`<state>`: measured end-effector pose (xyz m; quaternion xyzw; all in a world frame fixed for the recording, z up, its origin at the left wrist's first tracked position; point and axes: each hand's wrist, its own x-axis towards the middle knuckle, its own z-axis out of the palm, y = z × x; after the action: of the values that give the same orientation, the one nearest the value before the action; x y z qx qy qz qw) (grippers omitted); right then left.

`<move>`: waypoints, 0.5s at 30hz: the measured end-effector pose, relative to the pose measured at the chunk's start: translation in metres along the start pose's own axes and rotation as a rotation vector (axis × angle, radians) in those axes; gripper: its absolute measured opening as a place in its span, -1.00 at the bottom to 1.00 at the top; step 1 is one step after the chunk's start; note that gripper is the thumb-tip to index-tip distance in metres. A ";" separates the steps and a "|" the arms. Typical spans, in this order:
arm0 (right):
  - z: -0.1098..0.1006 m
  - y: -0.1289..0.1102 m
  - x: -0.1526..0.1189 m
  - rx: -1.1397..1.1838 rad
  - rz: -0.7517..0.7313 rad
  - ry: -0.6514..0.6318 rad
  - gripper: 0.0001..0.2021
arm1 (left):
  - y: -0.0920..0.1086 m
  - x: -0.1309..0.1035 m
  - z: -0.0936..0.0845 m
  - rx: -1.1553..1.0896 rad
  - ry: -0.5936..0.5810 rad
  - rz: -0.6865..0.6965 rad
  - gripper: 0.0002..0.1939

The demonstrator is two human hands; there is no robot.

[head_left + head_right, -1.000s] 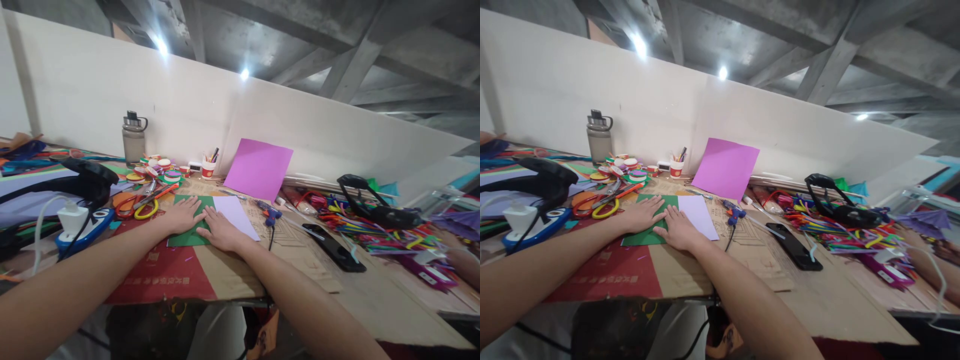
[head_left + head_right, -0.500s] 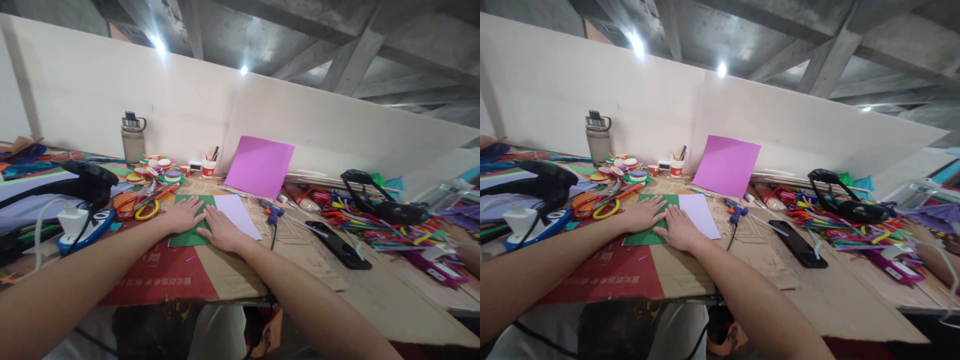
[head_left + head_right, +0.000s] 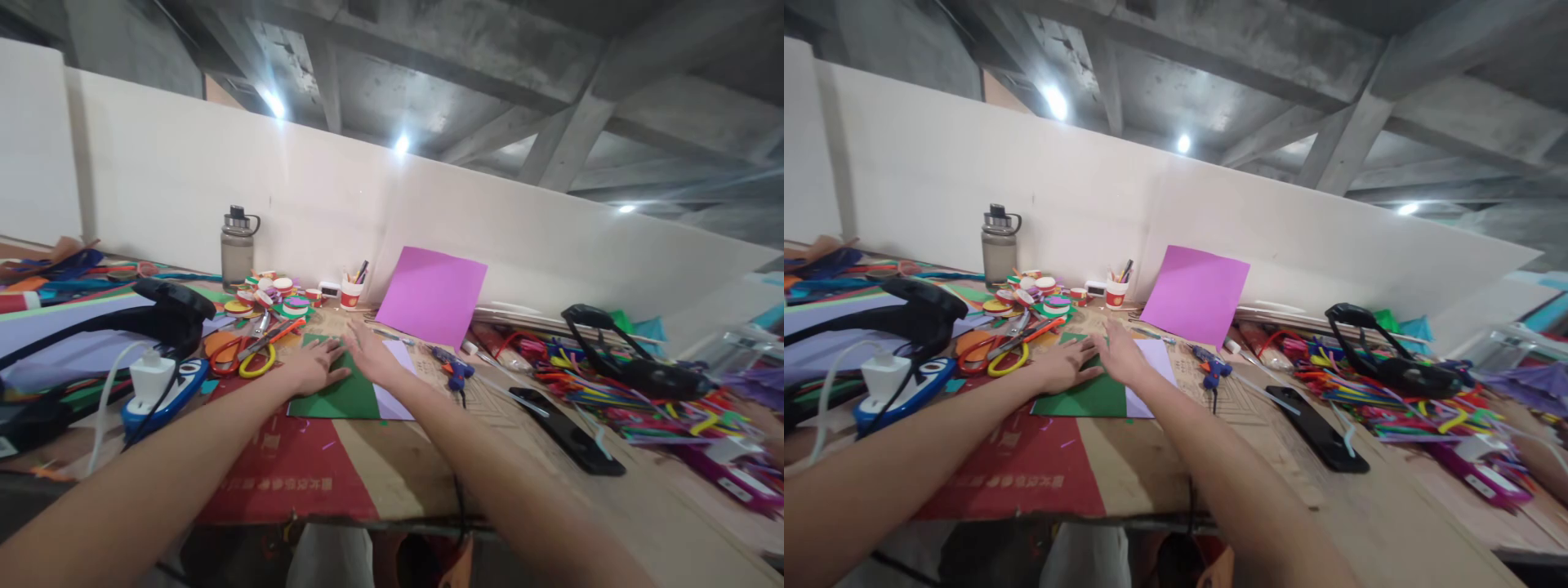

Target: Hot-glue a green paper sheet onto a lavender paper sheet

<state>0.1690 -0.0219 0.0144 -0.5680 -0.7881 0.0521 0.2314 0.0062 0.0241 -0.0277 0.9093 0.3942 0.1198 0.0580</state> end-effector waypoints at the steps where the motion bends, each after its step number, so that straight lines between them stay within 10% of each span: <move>1: 0.010 0.002 0.001 0.009 -0.019 -0.006 -0.43 | -0.004 0.001 -0.001 -0.073 0.065 -0.028 -0.48; 7: 0.055 0.012 -0.005 -0.127 -0.061 -0.196 -0.25 | -0.027 0.002 -0.018 -0.538 0.719 -0.306 -0.70; 15: 0.035 -0.003 -0.012 -0.125 -0.197 0.030 -0.32 | -0.002 -0.001 -0.029 -0.629 0.769 -0.205 -0.75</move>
<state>0.1541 -0.0275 -0.0191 -0.5019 -0.8382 -0.0288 0.2113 -0.0035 0.0245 -0.0005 0.6945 0.4191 0.5527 0.1911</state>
